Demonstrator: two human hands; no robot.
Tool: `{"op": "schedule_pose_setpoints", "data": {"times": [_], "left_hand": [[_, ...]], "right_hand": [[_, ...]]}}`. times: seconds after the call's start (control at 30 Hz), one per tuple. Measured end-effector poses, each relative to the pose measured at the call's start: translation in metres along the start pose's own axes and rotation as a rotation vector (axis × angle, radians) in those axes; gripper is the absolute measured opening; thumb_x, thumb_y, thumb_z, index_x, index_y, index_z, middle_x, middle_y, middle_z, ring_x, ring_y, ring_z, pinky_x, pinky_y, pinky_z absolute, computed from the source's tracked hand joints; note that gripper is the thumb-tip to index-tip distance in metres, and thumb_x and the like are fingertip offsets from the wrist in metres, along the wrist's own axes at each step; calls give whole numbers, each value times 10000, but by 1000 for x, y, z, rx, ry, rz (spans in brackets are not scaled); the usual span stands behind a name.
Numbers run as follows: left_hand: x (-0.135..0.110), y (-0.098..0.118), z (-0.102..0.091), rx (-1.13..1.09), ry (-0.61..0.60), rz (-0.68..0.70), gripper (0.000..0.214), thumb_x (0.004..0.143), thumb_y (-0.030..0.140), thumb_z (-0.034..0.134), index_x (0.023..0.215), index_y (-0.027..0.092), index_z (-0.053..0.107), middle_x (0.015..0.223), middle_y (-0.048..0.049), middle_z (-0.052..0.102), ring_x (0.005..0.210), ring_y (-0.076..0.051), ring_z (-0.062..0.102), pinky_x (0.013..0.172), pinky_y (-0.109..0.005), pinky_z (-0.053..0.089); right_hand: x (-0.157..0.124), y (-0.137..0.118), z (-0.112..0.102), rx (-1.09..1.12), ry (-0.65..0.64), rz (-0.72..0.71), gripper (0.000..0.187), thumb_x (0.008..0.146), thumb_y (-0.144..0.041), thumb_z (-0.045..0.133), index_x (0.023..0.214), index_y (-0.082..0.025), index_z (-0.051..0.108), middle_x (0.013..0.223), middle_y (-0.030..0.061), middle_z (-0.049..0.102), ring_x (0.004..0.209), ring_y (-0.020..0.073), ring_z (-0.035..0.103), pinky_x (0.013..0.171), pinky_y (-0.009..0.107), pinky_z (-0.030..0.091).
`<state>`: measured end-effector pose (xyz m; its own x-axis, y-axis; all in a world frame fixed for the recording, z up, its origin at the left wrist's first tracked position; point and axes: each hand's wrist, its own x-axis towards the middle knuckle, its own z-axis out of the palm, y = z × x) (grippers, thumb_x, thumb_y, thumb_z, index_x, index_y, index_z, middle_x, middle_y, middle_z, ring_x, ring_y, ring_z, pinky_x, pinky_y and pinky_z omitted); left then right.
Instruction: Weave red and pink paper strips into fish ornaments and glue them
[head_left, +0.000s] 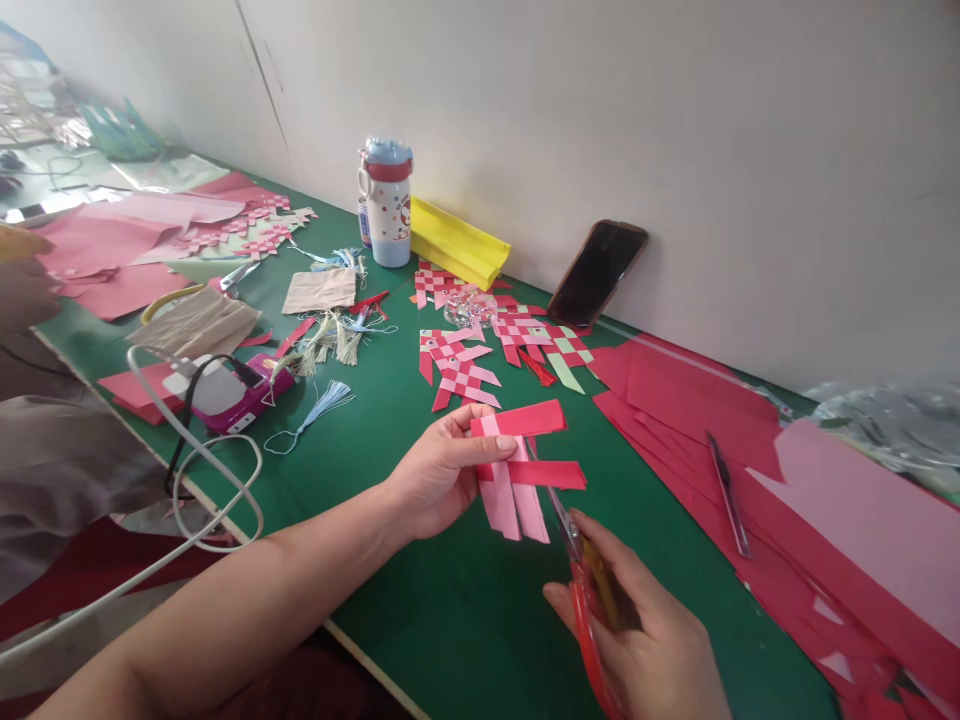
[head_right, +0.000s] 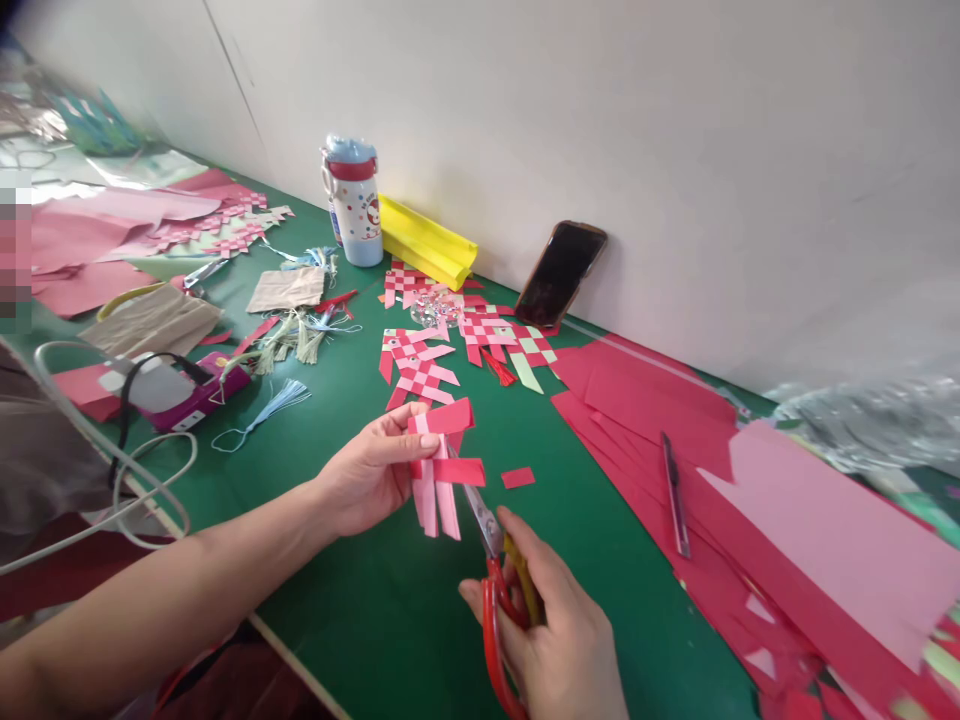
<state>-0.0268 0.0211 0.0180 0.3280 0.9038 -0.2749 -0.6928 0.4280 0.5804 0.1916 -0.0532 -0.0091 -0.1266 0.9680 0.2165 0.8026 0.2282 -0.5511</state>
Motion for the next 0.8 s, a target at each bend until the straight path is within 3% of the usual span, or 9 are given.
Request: {"op": "schedule_pose_setpoints", "data": {"times": [0.23, 0.43, 0.5, 0.6, 0.67, 0.8], "left_hand": [[2, 9, -3, -16, 53, 111, 278, 698, 128, 800, 802, 168, 545, 732, 28, 677, 630, -85, 655, 620, -185, 526], [6, 10, -7, 94, 28, 273, 274, 701, 158, 781, 855, 174, 555, 754, 17, 676, 662, -119, 673, 629, -230, 544], [5, 9, -6, 241, -8, 382, 255, 714, 198, 775, 824, 180, 545, 755, 6, 675, 712, -158, 689, 673, -279, 552], [-7, 5, -2, 583, -47, 643, 164, 767, 214, 731, 774, 183, 570, 893, -43, 692, 954, -206, 678, 891, -354, 515], [-23, 3, -2, 871, -58, 835, 94, 790, 180, 690, 759, 193, 603, 1023, -75, 683, 1118, -233, 609, 1011, -400, 443], [-64, -5, -13, 1358, -72, 1185, 162, 755, 86, 648, 710, 241, 641, 1041, -66, 681, 1224, -283, 512, 1044, -481, 385]], "right_hand": [[3, 10, -9, -309, -6, -57, 542, 848, -459, 594, 1353, -280, 510, 1139, 56, 707, 843, 206, 728, 561, 267, 577], [-1, 12, -15, -369, -128, -128, 507, 859, -358, 531, 1347, -218, 535, 1150, 86, 706, 1069, 267, 666, 800, 375, 598], [-2, 6, -15, -367, -164, -158, 492, 866, -319, 524, 1344, -207, 549, 1195, 99, 686, 1110, 273, 641, 868, 403, 578], [-5, -4, -16, -406, -206, -183, 460, 876, -280, 526, 1326, -196, 578, 1178, 109, 690, 1104, 279, 634, 894, 414, 560], [-8, -11, -18, -457, -217, -188, 425, 873, -262, 542, 1286, -199, 614, 1140, 107, 705, 1073, 286, 641, 888, 419, 556], [-7, -17, -26, -468, -240, -201, 354, 895, -242, 522, 1221, -213, 658, 1158, 98, 706, 1058, 275, 639, 925, 430, 530]]}}
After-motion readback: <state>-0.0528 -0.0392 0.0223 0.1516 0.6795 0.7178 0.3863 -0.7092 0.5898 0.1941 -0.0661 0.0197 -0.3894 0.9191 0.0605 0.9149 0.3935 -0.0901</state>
